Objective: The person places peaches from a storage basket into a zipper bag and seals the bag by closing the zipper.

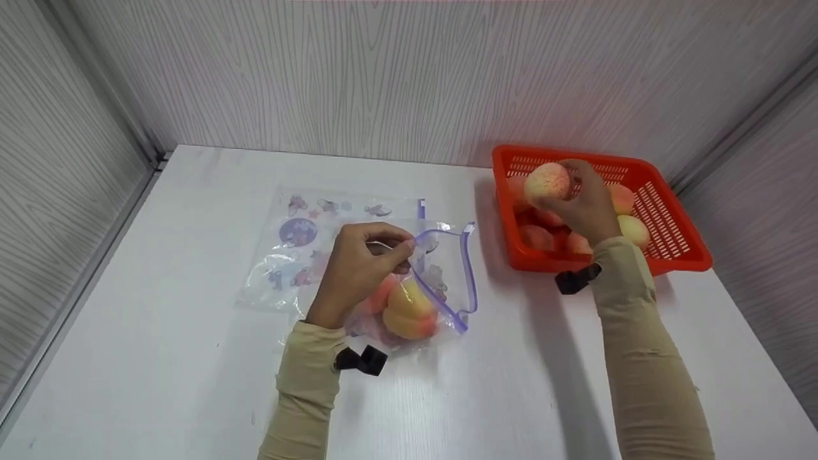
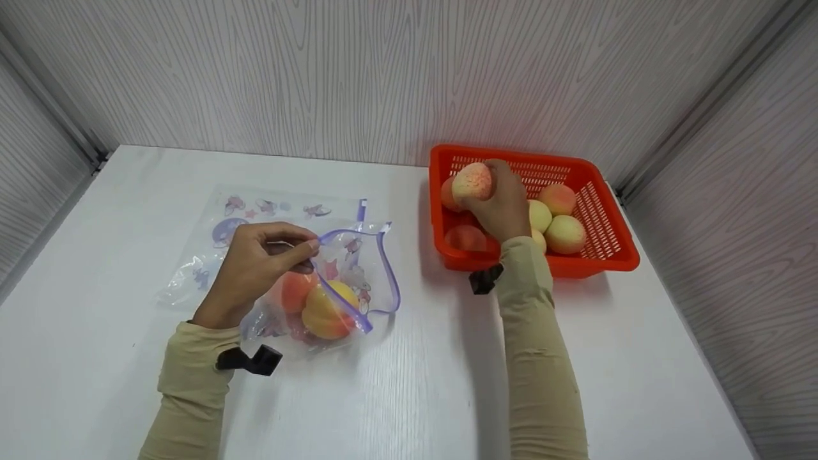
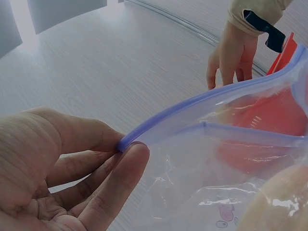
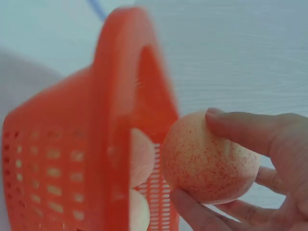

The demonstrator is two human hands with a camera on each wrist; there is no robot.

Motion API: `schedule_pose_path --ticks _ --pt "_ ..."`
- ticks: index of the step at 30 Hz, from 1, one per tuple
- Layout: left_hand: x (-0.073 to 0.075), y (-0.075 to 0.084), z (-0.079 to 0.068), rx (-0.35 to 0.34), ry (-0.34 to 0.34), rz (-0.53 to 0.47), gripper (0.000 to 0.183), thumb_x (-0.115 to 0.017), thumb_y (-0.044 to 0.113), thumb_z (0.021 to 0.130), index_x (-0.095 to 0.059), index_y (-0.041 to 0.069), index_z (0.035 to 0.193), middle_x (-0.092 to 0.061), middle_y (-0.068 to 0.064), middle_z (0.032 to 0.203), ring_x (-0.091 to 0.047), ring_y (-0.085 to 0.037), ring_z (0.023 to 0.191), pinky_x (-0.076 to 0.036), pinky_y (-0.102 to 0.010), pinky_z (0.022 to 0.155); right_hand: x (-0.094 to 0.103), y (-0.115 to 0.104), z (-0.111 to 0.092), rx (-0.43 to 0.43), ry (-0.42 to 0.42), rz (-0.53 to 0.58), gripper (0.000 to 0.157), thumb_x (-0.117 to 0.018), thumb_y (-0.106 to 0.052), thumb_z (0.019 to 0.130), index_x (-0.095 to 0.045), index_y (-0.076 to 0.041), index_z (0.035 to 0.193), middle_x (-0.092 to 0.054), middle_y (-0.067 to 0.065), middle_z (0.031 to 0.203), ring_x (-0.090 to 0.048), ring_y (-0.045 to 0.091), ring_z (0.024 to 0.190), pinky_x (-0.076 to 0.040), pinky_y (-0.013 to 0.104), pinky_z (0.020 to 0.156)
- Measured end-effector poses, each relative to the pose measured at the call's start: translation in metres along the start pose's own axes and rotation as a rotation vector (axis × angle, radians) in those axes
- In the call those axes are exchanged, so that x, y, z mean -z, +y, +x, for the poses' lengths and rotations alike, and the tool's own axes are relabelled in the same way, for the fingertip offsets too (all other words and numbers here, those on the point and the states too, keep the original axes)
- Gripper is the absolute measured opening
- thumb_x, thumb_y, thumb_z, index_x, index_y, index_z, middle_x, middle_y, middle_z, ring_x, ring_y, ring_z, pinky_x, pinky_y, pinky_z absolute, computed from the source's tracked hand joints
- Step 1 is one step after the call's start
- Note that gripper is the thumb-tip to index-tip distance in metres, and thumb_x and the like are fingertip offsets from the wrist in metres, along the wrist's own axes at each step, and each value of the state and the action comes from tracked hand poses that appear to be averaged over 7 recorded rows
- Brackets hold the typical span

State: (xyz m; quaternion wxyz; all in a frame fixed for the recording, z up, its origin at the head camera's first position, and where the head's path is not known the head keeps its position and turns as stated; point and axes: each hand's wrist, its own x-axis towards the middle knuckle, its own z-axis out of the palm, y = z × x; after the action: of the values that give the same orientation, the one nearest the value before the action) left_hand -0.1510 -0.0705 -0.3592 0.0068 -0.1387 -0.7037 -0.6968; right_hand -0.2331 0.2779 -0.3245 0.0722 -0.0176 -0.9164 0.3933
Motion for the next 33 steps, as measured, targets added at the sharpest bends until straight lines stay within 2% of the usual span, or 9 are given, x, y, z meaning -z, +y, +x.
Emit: schedule_pose_path --ticks 7,12,15,19,25,33 --pt "0.001 -0.002 0.0 -0.001 -0.004 0.01 0.011 -0.072 0.001 0.092 -0.076 -0.004 0.1 -0.071 -0.014 0.089 -0.072 -0.024 0.07 -0.064 -0.034 0.068 0.002 -0.01 -0.023 0.001 0.085 0.194 0.075 -0.082 -0.031 0.087 -0.041 -0.014 0.147 -0.048 0.009 0.142 -0.05 0.026 0.121 -0.052 0.043 0.103" --pt "0.002 -0.002 0.0 -0.006 -0.004 0.012 0.011 -0.072 0.002 0.092 -0.076 -0.005 0.1 -0.071 -0.014 0.089 -0.072 -0.024 0.07 -0.064 -0.034 0.069 -0.004 -0.019 -0.039 0.021 0.104 0.358 0.069 -0.083 -0.027 0.086 -0.047 -0.02 0.144 -0.05 0.006 0.14 -0.05 0.025 0.118 -0.054 0.036 0.096" --pt "0.002 -0.003 0.0 -0.007 -0.003 0.008 0.012 -0.072 0.002 0.092 -0.075 -0.005 0.1 -0.071 -0.013 0.088 -0.072 -0.024 0.069 -0.064 -0.035 0.069 -0.012 -0.022 -0.049 0.056 0.074 0.523 0.07 -0.084 -0.02 0.085 -0.048 -0.019 0.145 -0.049 0.007 0.142 -0.051 0.029 0.12 -0.056 0.032 0.095" --pt "0.001 -0.004 0.001 -0.008 0.003 -0.001 0.012 -0.071 0.002 0.092 -0.075 -0.006 0.1 -0.071 -0.014 0.087 -0.072 -0.024 0.068 -0.064 -0.035 0.069 -0.025 -0.024 -0.062 0.118 0.012 0.707 0.068 -0.081 -0.01 0.086 -0.05 -0.011 0.146 -0.048 0.012 0.144 -0.056 0.036 0.117 -0.058 0.033 0.094" --pt "-0.001 -0.003 -0.001 -0.01 0.013 0.005 0.012 -0.072 0.003 0.092 -0.076 -0.006 0.099 -0.071 -0.013 0.087 -0.072 -0.025 0.069 -0.064 -0.035 0.068 -0.043 -0.025 -0.076 0.165 -0.006 0.756 0.065 -0.08 -0.003 0.086 -0.049 -0.008 0.143 -0.05 0.014 0.141 -0.056 0.035 0.122 -0.056 0.033 0.099" --pt "-0.004 -0.002 -0.001 0.003 0.022 -0.005 0.009 -0.073 0.003 0.091 -0.076 -0.003 0.097 -0.072 -0.013 0.087 -0.072 -0.025 0.07 -0.064 -0.036 0.068 -0.055 -0.018 -0.086 0.152 -0.047 0.829 0.068 -0.077 0.004 0.084 -0.047 -0.013 0.143 -0.05 0.014 0.142 -0.058 0.039 0.12 -0.058 0.041 0.096"
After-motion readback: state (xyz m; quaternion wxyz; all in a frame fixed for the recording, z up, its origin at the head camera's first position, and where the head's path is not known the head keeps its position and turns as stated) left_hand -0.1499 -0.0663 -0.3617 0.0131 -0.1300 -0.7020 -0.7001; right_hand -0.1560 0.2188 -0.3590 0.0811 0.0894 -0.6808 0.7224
